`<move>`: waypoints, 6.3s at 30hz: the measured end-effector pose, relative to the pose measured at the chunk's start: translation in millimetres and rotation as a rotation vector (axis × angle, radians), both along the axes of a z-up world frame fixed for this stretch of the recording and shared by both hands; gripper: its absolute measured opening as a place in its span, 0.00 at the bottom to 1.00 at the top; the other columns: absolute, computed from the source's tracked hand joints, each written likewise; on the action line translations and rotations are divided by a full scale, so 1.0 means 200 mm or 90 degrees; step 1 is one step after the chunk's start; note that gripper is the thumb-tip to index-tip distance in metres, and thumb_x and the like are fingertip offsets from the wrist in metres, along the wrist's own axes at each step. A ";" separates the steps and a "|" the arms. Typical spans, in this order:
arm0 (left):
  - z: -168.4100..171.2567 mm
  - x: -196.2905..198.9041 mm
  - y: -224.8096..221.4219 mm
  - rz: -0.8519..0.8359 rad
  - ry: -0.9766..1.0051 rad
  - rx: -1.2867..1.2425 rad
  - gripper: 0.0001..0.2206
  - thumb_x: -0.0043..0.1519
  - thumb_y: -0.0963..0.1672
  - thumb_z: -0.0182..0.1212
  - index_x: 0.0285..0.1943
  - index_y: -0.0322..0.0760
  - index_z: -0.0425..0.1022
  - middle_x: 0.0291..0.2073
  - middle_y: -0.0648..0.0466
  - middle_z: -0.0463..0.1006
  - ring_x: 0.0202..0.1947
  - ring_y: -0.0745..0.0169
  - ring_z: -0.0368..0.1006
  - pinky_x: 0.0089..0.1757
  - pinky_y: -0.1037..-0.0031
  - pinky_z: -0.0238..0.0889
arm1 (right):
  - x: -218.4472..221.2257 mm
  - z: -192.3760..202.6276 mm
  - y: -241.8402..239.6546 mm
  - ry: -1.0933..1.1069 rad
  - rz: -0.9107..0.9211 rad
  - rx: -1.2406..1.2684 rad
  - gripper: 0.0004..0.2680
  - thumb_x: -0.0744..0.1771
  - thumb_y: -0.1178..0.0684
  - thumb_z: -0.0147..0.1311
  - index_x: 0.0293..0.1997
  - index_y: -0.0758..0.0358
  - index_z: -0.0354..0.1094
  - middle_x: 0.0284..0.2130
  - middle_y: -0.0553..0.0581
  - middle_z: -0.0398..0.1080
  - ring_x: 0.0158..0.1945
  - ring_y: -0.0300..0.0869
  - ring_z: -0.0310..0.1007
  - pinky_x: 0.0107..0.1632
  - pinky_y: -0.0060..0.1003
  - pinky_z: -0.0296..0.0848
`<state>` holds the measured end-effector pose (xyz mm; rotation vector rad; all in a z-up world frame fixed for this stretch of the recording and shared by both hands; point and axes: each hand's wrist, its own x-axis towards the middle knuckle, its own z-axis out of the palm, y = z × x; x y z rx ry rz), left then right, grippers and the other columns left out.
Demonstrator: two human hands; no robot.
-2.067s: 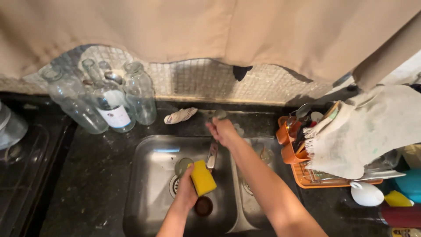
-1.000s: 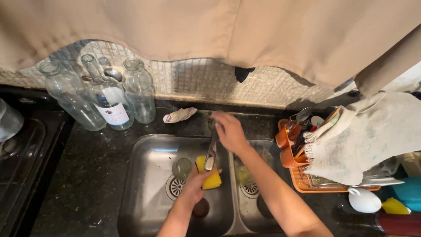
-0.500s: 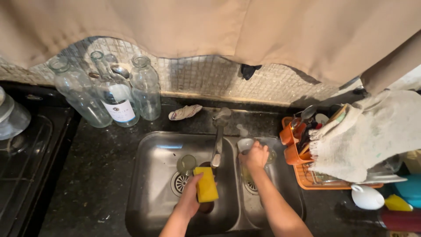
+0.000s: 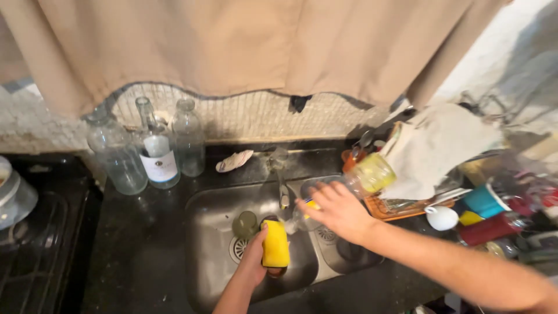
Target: Washing various glass jars and small containers in a kitchen sink using a sponge and soap.
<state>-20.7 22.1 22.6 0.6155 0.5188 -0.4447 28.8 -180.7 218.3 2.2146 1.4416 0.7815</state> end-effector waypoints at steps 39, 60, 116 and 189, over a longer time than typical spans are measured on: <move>0.00 0.02 0.07 -0.005 0.058 0.018 0.25 0.68 0.50 0.50 0.67 0.24 0.69 0.48 0.35 0.79 0.45 0.43 0.78 0.41 0.59 0.68 | 0.29 -1.13 -0.69 0.515 -0.590 0.816 0.31 0.53 0.52 0.77 0.60 0.60 0.63 0.48 0.57 0.75 0.49 0.46 0.76 0.58 0.39 0.72; -0.36 0.37 -0.23 0.084 0.021 0.137 0.18 0.58 0.38 0.67 0.56 0.20 0.74 0.41 0.37 0.82 0.35 0.48 0.78 0.36 0.65 0.70 | 0.80 -0.64 0.10 0.450 -0.151 0.600 0.19 0.63 0.54 0.68 0.59 0.57 0.71 0.31 0.49 0.69 0.31 0.37 0.69 0.35 0.30 0.74; -1.13 0.20 -0.17 -0.547 -0.684 1.053 0.50 0.35 0.43 0.86 0.70 0.33 0.59 0.62 0.45 0.66 0.61 0.42 0.65 0.60 0.61 0.60 | 0.29 -1.70 -0.62 0.540 -0.764 0.310 0.18 0.69 0.35 0.46 0.37 0.63 0.70 0.30 0.66 0.76 0.35 0.64 0.77 0.41 0.55 0.75; -0.65 0.14 -0.22 0.159 0.132 -0.178 0.21 0.62 0.51 0.62 0.59 0.37 0.76 0.53 0.51 0.79 0.50 0.60 0.73 0.48 0.71 0.66 | 0.05 -1.35 0.36 0.713 -0.630 0.849 0.15 0.67 0.50 0.50 0.55 0.72 0.71 0.36 0.65 0.80 0.34 0.47 0.78 0.39 0.37 0.76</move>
